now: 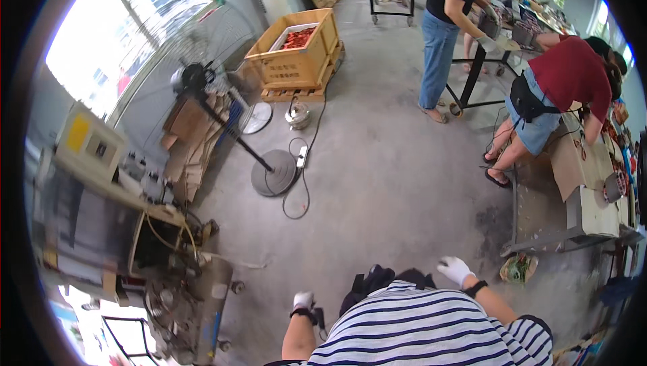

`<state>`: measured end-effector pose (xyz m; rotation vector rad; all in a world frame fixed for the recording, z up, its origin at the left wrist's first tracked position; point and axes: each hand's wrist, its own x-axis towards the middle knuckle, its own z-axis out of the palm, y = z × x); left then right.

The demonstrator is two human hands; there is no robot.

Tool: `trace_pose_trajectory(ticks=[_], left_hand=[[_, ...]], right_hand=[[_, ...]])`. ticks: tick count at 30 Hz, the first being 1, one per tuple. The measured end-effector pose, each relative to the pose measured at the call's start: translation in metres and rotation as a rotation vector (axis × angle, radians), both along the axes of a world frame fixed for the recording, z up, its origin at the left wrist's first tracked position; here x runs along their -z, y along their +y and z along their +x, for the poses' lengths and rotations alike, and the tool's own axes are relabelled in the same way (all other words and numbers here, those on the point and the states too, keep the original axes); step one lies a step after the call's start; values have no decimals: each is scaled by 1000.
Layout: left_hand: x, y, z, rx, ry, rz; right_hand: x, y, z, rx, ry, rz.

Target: Packing finished metal motor components into wooden crates with cardboard separators.

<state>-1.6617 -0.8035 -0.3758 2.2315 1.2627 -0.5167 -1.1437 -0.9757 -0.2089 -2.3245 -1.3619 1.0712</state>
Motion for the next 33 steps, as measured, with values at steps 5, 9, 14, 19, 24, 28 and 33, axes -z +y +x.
trace_pose_trajectory(ticks=[5,9,14,19,24,28,33], left_hand=[[-82,238,222,-842,-622,-295],[-101,386,346,-754,-749,-220],[-77,474,382,-850,-481,-358],[-35,534,347,-988,-368,-363],[-21,669,389,-1507,-351,-492],[-26,817,494,-1437,-468,-413],[-107,1027,657,-703,-662,-255]], right_hand=[[24,31,89,194,11,-254],[44,126,186,353,68,-313],[19,383,287,137,-76,-61],[-68,681,330,-70,42,187],[-111,883,373,-186,160,337],[-113,992,428,-173,169,316],[-135,1073,483,-68,278,218]])
